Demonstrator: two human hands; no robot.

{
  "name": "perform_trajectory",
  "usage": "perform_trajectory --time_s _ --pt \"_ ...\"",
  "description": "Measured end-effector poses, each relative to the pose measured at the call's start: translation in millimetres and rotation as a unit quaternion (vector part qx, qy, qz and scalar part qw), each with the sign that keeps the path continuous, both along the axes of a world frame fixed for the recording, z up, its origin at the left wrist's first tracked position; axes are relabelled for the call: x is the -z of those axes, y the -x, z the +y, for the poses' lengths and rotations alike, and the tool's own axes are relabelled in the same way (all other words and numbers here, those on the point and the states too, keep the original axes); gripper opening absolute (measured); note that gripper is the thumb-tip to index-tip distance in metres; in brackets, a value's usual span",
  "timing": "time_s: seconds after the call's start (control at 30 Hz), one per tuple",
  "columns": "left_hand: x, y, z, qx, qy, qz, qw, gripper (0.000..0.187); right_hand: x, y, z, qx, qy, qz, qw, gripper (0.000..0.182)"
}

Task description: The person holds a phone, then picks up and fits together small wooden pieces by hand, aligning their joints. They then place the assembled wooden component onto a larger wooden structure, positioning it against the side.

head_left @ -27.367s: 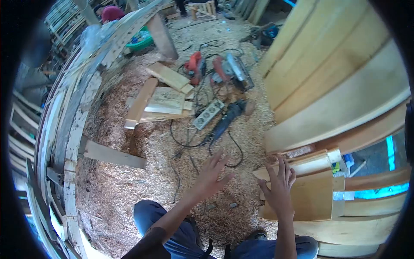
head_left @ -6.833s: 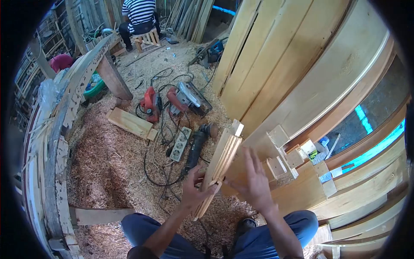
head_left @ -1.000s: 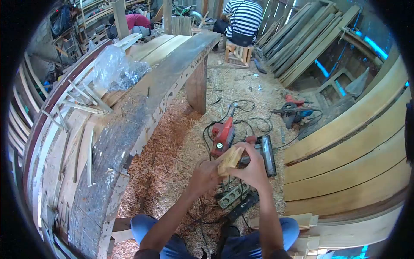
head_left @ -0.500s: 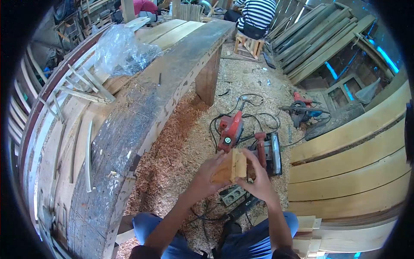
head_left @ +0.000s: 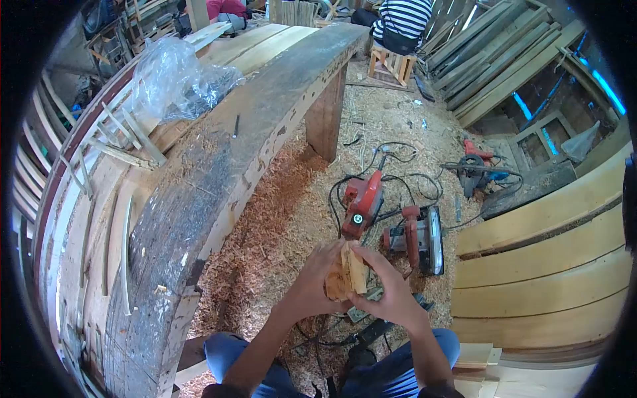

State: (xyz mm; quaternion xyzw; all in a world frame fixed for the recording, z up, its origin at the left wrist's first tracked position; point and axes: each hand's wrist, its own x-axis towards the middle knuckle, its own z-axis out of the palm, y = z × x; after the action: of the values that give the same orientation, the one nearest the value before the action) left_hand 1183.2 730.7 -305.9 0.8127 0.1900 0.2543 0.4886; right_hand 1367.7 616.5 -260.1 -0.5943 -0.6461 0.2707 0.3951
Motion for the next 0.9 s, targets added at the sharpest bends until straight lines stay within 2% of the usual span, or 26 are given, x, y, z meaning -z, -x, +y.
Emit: perform_trajectory --time_s 0.07,0.17,0.3,0.4,0.47,0.5,0.57,0.6,0.7,0.77,0.83,0.9 --pt "4.9 -0.4 1.4 -0.001 -0.05 0.019 0.999 0.125 -2.0 -0.5 1.0 -0.004 0.009 0.024 1.0 0.083" --pt "24.7 -9.0 -9.4 -0.047 -0.049 -0.002 0.998 0.124 -8.2 3.0 0.7 0.008 0.059 0.052 0.997 0.082" --pt "23.7 -15.1 -8.6 -0.057 -0.063 -0.023 0.996 0.124 -6.1 -0.6 2.4 0.001 0.05 0.054 0.997 0.085" --pt "23.1 -13.5 -4.8 -0.038 -0.063 0.028 0.997 0.119 -5.4 1.7 3.6 0.023 0.038 0.077 0.996 0.077" --pt "39.0 -15.4 -1.3 -0.073 0.028 -0.014 0.997 0.112 -0.2 3.5 5.4 0.132 -0.063 -0.079 0.986 0.065" --pt "40.4 -13.9 -3.6 -0.068 0.038 -0.01 0.997 0.112 7.2 2.3 5.7 0.137 -0.052 -0.077 0.986 0.065" --pt "39.8 -12.7 -4.5 -0.085 0.006 0.047 0.995 0.105 25.3 -5.5 10.4 0.254 -0.096 -0.06 0.96 0.055" --pt "41.9 -13.3 -5.1 -0.078 0.009 0.048 0.996 0.105 25.8 -12.4 9.7 0.293 -0.058 -0.032 0.954 0.052" --pt "53.5 -14.9 -0.2 -0.086 -0.023 0.062 0.994 0.102 16.7 -24.2 7.5 0.334 -0.014 -0.005 0.942 0.05" --pt "60.0 -12.5 -1.8 -0.071 -0.039 0.063 0.995 0.101 19.0 -21.8 3.4 0.352 -0.008 -0.027 0.936 0.046" --pt "52.7 -10.4 -10.8 -0.076 -0.014 0.077 0.994 0.103 6.2 -15.7 -5.0 0.334 0.06 -0.016 0.94 0.042" --pt "36.8 -16.9 -17.1 -0.06 0.009 0.091 0.994 0.106 2.2 -4.8 -5.7 0.32 0.031 -0.03 0.947 0.039"
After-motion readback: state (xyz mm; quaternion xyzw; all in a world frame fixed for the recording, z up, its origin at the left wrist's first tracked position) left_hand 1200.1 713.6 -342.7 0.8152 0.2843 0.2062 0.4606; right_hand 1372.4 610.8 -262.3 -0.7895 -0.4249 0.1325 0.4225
